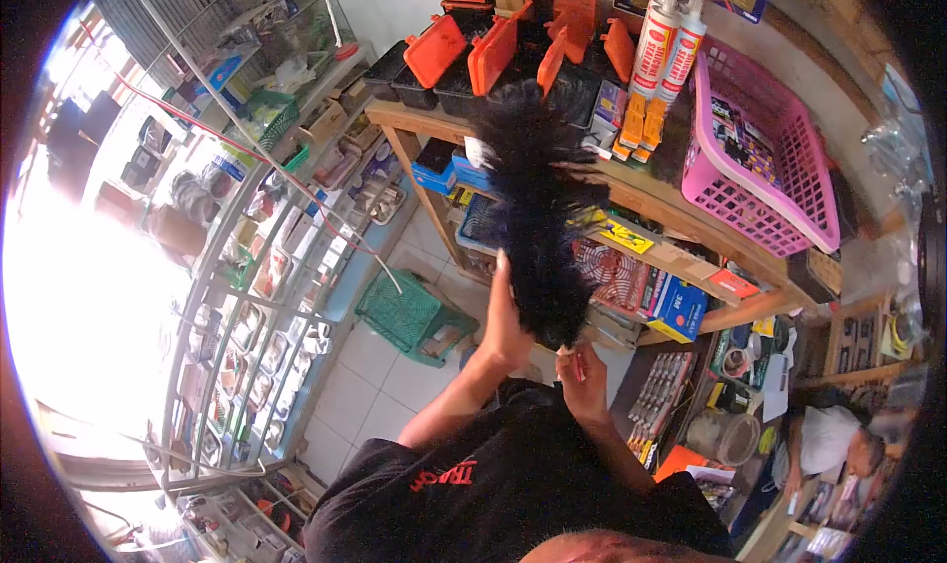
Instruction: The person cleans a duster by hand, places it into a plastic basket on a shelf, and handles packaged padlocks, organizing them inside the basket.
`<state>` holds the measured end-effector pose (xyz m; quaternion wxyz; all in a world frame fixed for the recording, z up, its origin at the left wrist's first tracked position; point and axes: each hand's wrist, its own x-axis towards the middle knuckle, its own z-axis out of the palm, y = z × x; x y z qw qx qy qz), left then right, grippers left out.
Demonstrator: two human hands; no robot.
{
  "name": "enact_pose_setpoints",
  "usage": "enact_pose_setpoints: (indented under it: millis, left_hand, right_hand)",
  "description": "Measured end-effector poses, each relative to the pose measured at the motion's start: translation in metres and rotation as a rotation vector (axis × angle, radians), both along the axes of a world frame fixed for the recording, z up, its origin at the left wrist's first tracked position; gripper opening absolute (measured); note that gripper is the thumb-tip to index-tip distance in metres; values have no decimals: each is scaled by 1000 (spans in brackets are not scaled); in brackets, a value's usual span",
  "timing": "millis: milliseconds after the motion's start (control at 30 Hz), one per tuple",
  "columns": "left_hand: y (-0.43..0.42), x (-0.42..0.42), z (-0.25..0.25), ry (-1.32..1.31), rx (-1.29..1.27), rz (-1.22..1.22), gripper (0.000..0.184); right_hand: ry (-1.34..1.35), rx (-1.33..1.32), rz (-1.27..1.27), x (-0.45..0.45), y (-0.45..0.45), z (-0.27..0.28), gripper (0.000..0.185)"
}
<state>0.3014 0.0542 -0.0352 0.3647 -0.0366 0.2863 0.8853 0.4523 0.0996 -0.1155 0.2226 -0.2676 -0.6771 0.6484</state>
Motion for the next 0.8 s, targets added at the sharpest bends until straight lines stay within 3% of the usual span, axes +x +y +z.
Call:
enact_pose_setpoints:
  millis: [100, 200, 300, 400, 500, 600, 700, 800]
  left_hand:
    - [-15, -21, 19, 90, -6, 46, 65]
    - [-18, -12, 25, 12, 31, -24, 66]
    - [-7, 6, -3, 35, -61, -61, 63]
    - [-10, -2, 4, 24, -15, -117, 61]
    - [-20, -26, 17, 38, 75, -58, 63]
    - [-28, -32, 11, 54, 176, -134, 64]
    - [-20, -9, 17, -18, -72, -150, 65]
    - [-16, -12, 14, 6, -25, -192, 66]
  right_hand:
    - [-155, 117, 98, 8, -1, -7, 17]
    - [-67, 182, 131, 6, -2, -6, 22]
    - [9, 335, 102, -3, 2, -9, 16]
    - [13, 140, 81, -5, -3, 4, 17]
    - [-89, 246, 190, 5, -1, -18, 30]
    - [-72, 161, 313, 11, 2, -18, 25]
    - [62, -357, 233, 3, -3, -5, 19]
    - [66, -365, 332, 8, 5, -16, 19]
